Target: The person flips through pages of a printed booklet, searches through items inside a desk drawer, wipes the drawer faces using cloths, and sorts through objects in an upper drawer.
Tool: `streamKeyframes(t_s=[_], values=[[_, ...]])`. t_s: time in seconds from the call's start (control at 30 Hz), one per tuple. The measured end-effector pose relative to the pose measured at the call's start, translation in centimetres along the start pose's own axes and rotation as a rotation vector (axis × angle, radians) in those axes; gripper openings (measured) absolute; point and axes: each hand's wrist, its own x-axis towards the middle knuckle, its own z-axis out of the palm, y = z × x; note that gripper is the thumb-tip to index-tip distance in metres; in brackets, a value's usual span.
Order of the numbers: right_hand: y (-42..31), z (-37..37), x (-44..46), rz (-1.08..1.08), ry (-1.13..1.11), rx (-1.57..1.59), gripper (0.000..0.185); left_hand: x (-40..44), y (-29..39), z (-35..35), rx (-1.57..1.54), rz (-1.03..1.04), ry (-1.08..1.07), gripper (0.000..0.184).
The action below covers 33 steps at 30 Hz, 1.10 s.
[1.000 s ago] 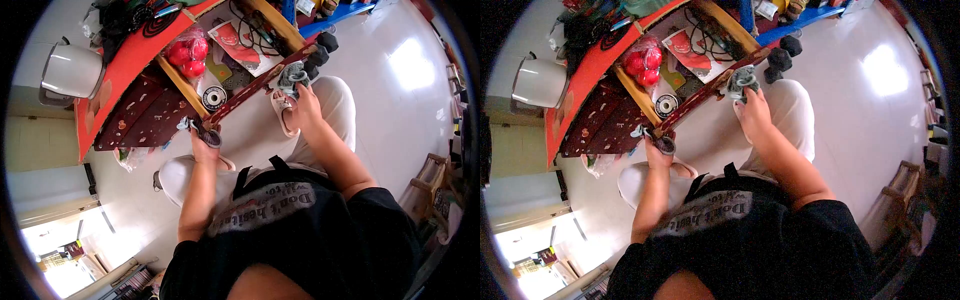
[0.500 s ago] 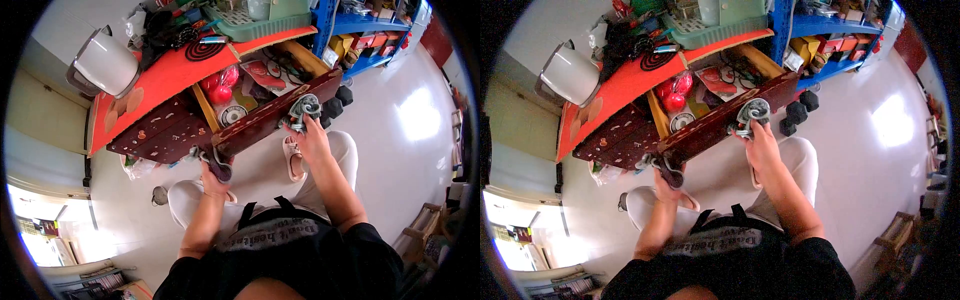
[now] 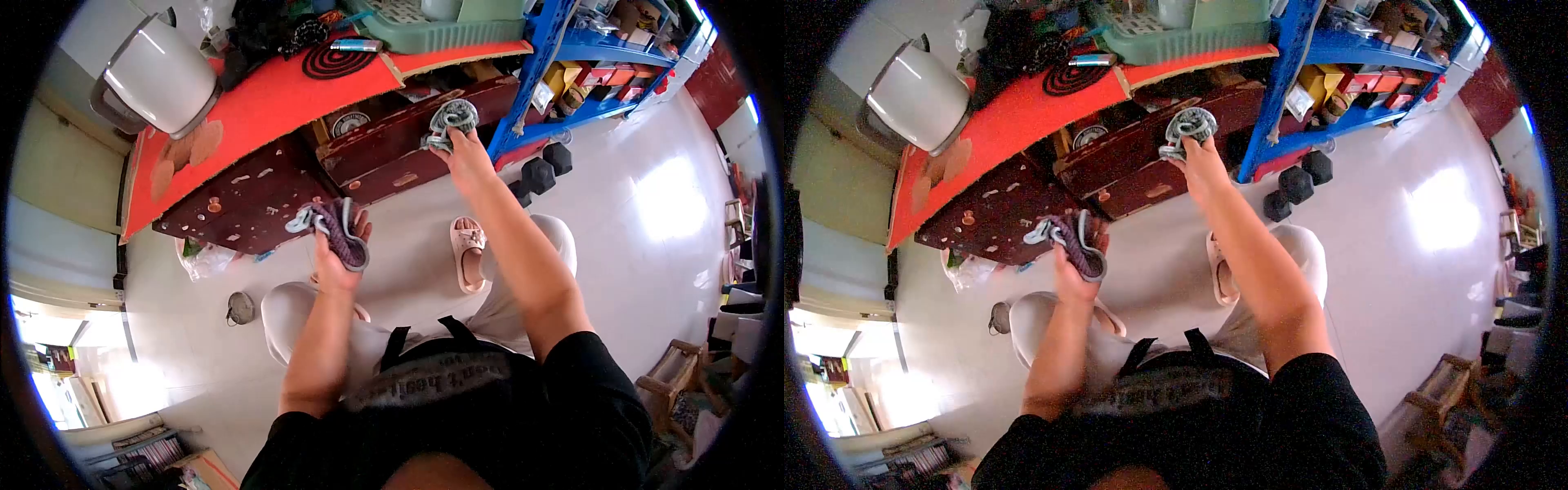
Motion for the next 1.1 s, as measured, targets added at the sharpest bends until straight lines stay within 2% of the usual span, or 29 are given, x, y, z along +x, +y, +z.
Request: streamKeyframes(t_s=[0.1, 0.17, 0.23, 0.27, 0.3, 0.37, 0.4, 0.43, 0.5, 0.57, 0.63, 0.7, 0.77, 0.83, 0.87, 0.97, 1.0, 1.1], values=[[-0.2, -0.5, 0.2, 0.013, -0.035, -0.002, 0.025, 0.4, -1.3, -1.7, 0.051, -0.097, -0.068, 0.039], [-0.5, -1.1, -0.4, 0.024, -0.037, -0.045, 0.025, 0.4, -1.8, -2.1, 0.061, -0.110, -0.015, 0.038], [-1.8, -0.6, -2.1, -0.199, 0.248, -0.118, 0.027, 0.5, -1.9, -2.1, 0.060, -0.112, 0.027, 0.037], [-1.4, -2.3, -1.3, -0.305, 0.266, -0.156, 0.031, 0.5, -2.0, -2.2, 0.102, -0.115, 0.093, 0.037], [-1.7, -3.3, -0.6, -0.308, 0.262, -0.172, 0.031, 0.4, -2.1, -2.3, 0.145, -0.122, 0.162, 0.037], [-2.7, -4.0, 0.5, -0.721, 0.386, -0.849, 0.036, 0.4, -2.2, -2.7, 0.115, -0.133, 0.156, 0.036], [-3.6, -3.1, 0.1, -0.751, 0.371, -1.006, 0.043, 0.4, -2.3, -2.7, 0.111, -0.163, 0.171, 0.035], [-3.1, -3.0, 0.3, -0.750, 0.356, -1.020, 0.043, 0.4, -2.2, -2.7, 0.104, -0.189, 0.188, 0.035], [-1.5, -1.9, 1.3, -0.859, 0.184, -1.353, 0.047, 0.1, -2.3, -2.0, 0.080, -0.154, 0.185, 0.034], [0.6, 0.7, -0.4, -0.930, 0.103, -1.501, 0.049, 0.1, -2.4, -1.9, 0.042, -0.177, 0.139, 0.034], [3.0, 2.7, -1.9, -0.952, -0.003, -1.567, 0.054, 0.0, -2.4, -1.7, 0.002, -0.170, 0.160, 0.033], [5.1, 4.4, -2.9, -1.123, -0.151, -1.584, 0.058, 0.1, -2.6, -1.6, 0.040, -0.152, 0.157, 0.032], [6.6, 5.8, -4.0, -1.111, -0.226, -1.608, 0.059, 0.3, -2.7, -2.0, 0.021, -0.165, 0.158, 0.033], [7.7, 6.4, -4.2, -1.078, -0.447, -1.667, 0.056, 0.2, -2.5, -1.8, 0.035, -0.140, 0.168, 0.034], [7.8, 6.5, -3.9, -1.158, -0.513, -1.722, 0.054, 0.2, -2.5, -1.8, 0.030, -0.146, 0.162, 0.034], [7.3, 6.4, -3.4, -1.330, -0.448, -1.690, 0.045, 0.4, -2.6, -2.4, 0.034, -0.114, 0.187, 0.034], [6.5, 6.7, -2.8, -1.413, -0.450, -1.568, 0.042, 0.5, -2.5, -2.6, 0.038, -0.130, 0.177, 0.033], [5.6, 5.9, -2.1, -1.454, -0.528, -1.601, 0.042, 0.4, -2.4, -2.7, 0.060, -0.155, 0.173, 0.032]])
